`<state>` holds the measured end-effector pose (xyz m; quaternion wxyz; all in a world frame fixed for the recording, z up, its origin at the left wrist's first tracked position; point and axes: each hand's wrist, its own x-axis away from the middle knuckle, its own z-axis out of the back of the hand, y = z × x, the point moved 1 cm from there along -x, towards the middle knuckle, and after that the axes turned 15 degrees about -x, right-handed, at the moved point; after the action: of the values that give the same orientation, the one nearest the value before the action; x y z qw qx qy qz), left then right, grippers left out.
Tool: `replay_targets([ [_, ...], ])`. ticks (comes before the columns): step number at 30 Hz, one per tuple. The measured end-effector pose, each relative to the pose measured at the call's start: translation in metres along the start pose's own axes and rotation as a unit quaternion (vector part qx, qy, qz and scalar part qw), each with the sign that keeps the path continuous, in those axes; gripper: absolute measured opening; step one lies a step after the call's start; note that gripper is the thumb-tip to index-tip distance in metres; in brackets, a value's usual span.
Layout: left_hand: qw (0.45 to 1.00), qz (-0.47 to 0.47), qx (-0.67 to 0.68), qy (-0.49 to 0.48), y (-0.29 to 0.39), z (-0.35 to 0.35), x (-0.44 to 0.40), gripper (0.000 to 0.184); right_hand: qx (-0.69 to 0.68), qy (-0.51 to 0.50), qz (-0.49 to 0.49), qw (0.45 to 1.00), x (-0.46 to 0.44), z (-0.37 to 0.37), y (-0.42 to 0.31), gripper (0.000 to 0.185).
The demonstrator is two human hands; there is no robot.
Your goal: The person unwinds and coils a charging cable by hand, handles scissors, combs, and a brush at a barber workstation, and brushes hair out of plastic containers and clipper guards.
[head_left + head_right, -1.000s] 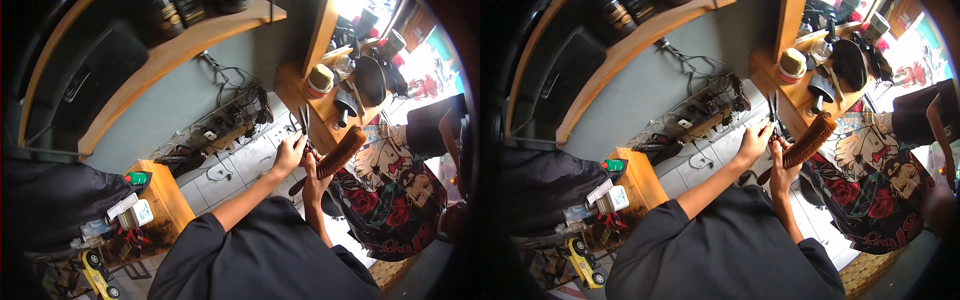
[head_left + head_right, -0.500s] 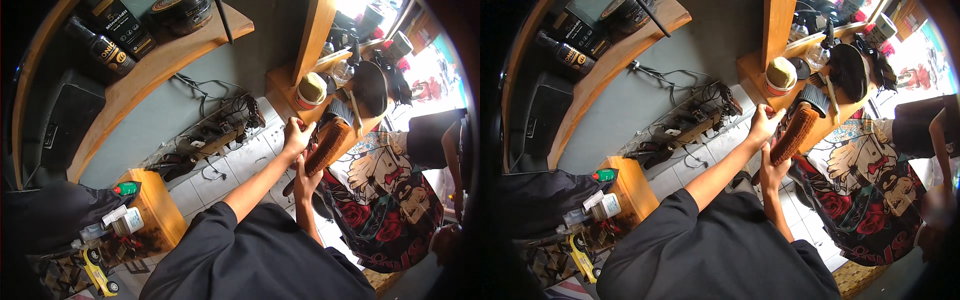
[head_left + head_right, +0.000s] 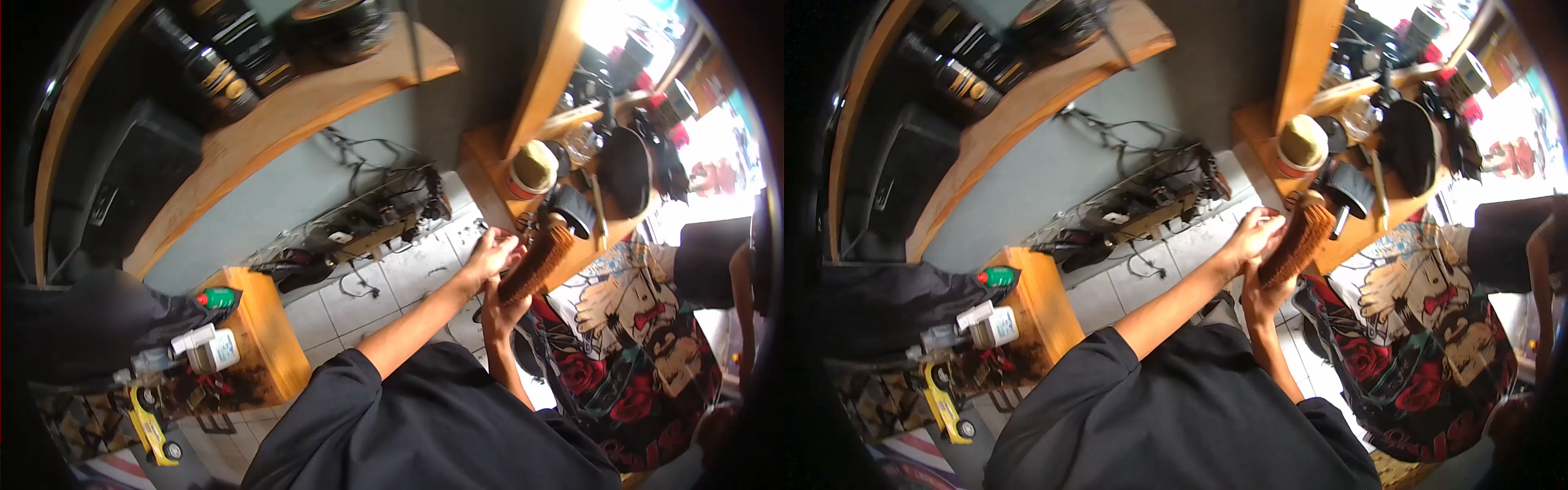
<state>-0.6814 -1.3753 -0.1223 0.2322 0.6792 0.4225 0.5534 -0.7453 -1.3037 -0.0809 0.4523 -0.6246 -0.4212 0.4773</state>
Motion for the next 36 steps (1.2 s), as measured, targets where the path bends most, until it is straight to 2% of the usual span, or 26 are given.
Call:
replay_targets([
  [1, 0.999, -0.014, 0.031, -0.010, -0.002, 0.002, 0.005, 0.026, -0.019, -0.001, 0.029, 0.999, 0.003, -0.001, 0.009, 0.053],
  [3, 1.000, -0.029, 0.002, -0.010, -0.002, 0.012, 0.018, 0.024, -0.038, -0.031, 0.008, 0.999, 0.009, 0.001, 0.016, 0.054],
  [5, 0.996, -0.086, -0.006, 0.025, -0.015, 0.025, 0.023, 0.021, -0.052, -0.058, -0.029, 0.997, 0.019, -0.003, 0.017, 0.055],
  [6, 0.989, -0.133, 0.022, 0.059, -0.025, 0.029, 0.022, 0.018, -0.086, -0.103, -0.034, 0.990, 0.024, -0.013, 0.002, 0.056],
  [7, 0.978, -0.157, -0.098, 0.099, -0.028, 0.042, 0.027, 0.016, -0.122, -0.145, -0.037, 0.981, 0.030, -0.023, -0.013, 0.057],
  [8, 0.962, -0.205, -0.118, 0.140, -0.023, 0.055, 0.044, 0.016, -0.126, -0.180, -0.021, 0.975, 0.037, -0.021, 0.006, 0.057],
  [9, 0.942, -0.249, -0.141, 0.177, -0.015, 0.066, 0.066, 0.016, -0.162, -0.211, -0.002, 0.964, 0.041, -0.047, -0.023, 0.051],
  [10, 0.949, -0.235, -0.117, 0.174, -0.009, 0.080, 0.087, 0.016, -0.137, -0.246, 0.013, 0.960, 0.049, -0.055, -0.023, 0.051],
  [11, 0.942, -0.271, -0.090, 0.177, -0.014, 0.096, 0.104, 0.017, -0.110, -0.276, 0.030, 0.954, 0.057, -0.058, -0.022, 0.052],
  [13, 0.942, -0.233, -0.105, 0.215, -0.017, 0.126, 0.155, 0.020, -0.041, -0.365, -0.021, 0.930, 0.076, -0.063, -0.019, 0.050],
  [14, 0.946, -0.225, -0.065, 0.225, -0.024, 0.139, 0.182, 0.021, -0.025, -0.414, 0.028, 0.910, 0.085, -0.074, -0.023, 0.047],
  [15, 0.948, -0.218, -0.026, 0.231, -0.034, 0.151, 0.207, 0.022, -0.051, -0.420, -0.036, 0.905, 0.099, -0.085, -0.026, 0.045],
  [17, 0.923, -0.204, -0.050, 0.322, -0.074, 0.178, 0.240, 0.022, -0.077, -0.474, -0.020, 0.877, 0.124, -0.103, -0.036, 0.041],
  [18, 0.920, -0.208, -0.044, 0.328, -0.087, 0.185, 0.260, 0.022, -0.059, -0.502, -0.025, 0.863, 0.137, -0.112, -0.043, 0.036],
  [20, 0.917, -0.184, 0.071, 0.347, -0.113, 0.201, 0.303, 0.021, -0.046, -0.518, -0.054, 0.852, 0.172, -0.130, -0.060, 0.029],
  [21, 0.916, -0.186, 0.073, 0.349, -0.121, 0.208, 0.323, 0.021, -0.045, -0.525, -0.056, 0.848, 0.190, -0.140, -0.065, 0.027],
  [22, 0.908, -0.199, 0.085, 0.359, -0.125, 0.211, 0.344, 0.021, -0.030, -0.518, -0.108, 0.848, 0.211, -0.149, -0.078, 0.025],
  [25, 0.898, -0.248, 0.092, 0.352, -0.140, 0.235, 0.396, 0.022, -0.114, -0.532, -0.077, 0.836, 0.268, -0.169, -0.073, 0.030],
  [26, 0.890, -0.266, 0.078, 0.361, -0.147, 0.247, 0.407, 0.022, -0.128, -0.524, -0.083, 0.838, 0.285, -0.177, -0.069, 0.037],
  [29, 0.870, -0.285, 0.074, 0.396, -0.165, 0.267, 0.451, 0.020, -0.092, -0.515, -0.064, 0.850, 0.310, -0.200, -0.073, 0.043],
  [31, 0.869, -0.248, 0.079, 0.422, -0.162, 0.278, 0.495, 0.020, -0.208, -0.430, -0.099, 0.873, 0.321, -0.221, -0.083, 0.045],
  [33, 0.868, -0.254, 0.091, 0.416, -0.177, 0.294, 0.512, 0.020, -0.170, -0.373, -0.114, 0.905, 0.315, -0.237, -0.094, 0.043],
  [36, 0.873, -0.223, 0.096, 0.423, -0.188, 0.312, 0.525, 0.021, -0.176, -0.357, -0.156, 0.904, 0.307, -0.251, -0.117, 0.044],
])
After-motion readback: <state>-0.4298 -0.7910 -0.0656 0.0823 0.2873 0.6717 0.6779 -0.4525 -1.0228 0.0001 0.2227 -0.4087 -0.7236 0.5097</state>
